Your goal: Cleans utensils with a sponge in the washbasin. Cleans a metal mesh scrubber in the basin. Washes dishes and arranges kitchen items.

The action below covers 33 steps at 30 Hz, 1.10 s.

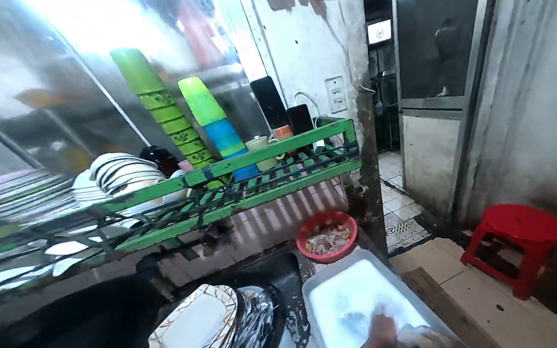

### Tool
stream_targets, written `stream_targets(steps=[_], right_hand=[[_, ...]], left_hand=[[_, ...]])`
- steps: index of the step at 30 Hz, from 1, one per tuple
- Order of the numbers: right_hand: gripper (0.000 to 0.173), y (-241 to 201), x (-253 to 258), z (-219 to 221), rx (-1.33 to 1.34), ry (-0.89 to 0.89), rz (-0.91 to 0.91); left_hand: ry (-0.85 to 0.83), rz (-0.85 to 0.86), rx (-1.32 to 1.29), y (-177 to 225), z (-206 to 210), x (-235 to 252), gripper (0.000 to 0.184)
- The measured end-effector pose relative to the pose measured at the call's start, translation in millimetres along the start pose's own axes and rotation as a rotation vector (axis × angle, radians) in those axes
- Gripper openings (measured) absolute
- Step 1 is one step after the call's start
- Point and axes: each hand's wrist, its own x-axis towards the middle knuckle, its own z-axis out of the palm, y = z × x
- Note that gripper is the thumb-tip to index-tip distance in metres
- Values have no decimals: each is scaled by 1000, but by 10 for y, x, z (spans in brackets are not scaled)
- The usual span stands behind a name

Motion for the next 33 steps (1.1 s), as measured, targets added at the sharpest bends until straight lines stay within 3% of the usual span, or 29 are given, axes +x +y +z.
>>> stream_targets(steps=[2,5,8,14,20,25,30,33], right_hand=[[56,19,21,3,10,-34,25],[55,25,9,3,44,-12,-8],[51,39,1,25,60,36,-62],[51,79,-31,60,67,78,-84],[51,131,34,108,63,41,-57],[54,107,-24,95,40,63,-18],[59,62,-21,36,63,39,47],[60,57,-11,19,81,2,86]], left_hand=[[-75,57,37,69,-51,-125,36],[-207,-51,284,268,-199,-306,39],[-113,-15,540,107,-185,-278,49],[-185,115,474,-91,-166,-460,50],[-176,31,287,103,41,-852,59],[-150,249,423,9,290,-820,46],[-119,38,253,137,135,-869,40],[-126,73,296,237,167,-865,41]])
